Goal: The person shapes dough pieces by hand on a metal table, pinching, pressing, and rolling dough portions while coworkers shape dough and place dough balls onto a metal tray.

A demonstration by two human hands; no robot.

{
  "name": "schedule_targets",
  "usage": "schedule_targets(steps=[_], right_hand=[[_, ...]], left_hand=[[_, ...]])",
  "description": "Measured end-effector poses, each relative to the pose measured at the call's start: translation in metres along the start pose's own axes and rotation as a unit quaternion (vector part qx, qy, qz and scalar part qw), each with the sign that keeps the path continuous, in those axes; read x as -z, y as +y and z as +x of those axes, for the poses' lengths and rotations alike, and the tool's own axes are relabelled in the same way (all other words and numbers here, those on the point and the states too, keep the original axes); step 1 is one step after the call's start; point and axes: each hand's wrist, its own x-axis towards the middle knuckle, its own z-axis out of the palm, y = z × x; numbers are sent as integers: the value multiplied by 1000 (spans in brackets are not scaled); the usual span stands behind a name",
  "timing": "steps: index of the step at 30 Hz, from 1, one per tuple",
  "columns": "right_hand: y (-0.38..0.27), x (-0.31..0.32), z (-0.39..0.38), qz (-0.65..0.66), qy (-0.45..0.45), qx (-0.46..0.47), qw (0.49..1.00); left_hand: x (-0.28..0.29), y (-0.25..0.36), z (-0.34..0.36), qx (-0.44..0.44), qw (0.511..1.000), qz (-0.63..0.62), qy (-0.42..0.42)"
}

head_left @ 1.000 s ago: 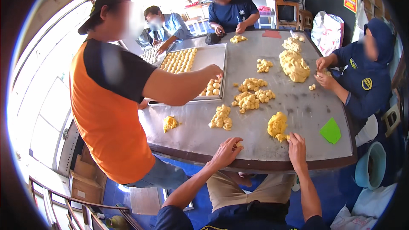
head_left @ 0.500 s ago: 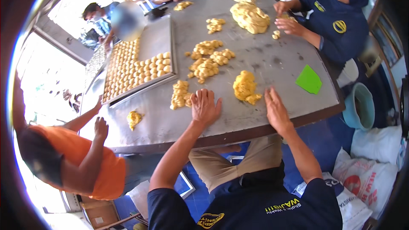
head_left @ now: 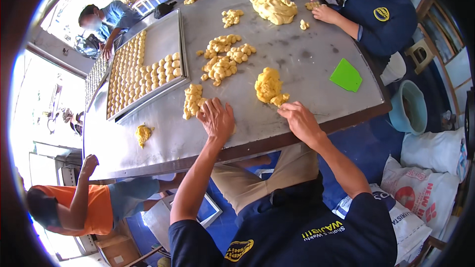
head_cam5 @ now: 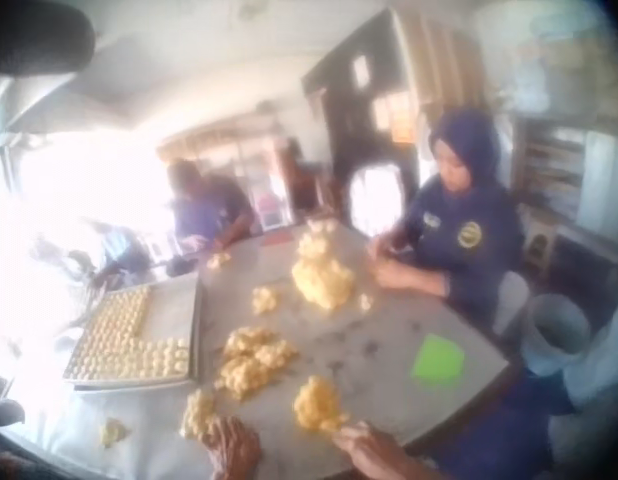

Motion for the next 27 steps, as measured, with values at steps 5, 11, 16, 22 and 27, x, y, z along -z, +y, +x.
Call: schedule_targets(steps=[5, 11, 16, 22, 27], right_hand=[[3, 5, -18, -16, 30, -3, 999], [-42, -7, 0, 218, 57, -64, 972], [-79, -42, 15, 233, 137, -37, 962], [-74, -22, 25, 182, 128, -11, 975], [-88, -35, 25, 313, 96, -27, 945]], left_hand=[[27, 3, -51, -42, 995, 9, -91], [48, 11, -41, 190, 905, -366, -102], [37, 50, -49, 210, 778, -576, -139], [44, 45, -22, 194, 829, -446, -277], [24, 36, -41, 79, 902, -394, -161]])
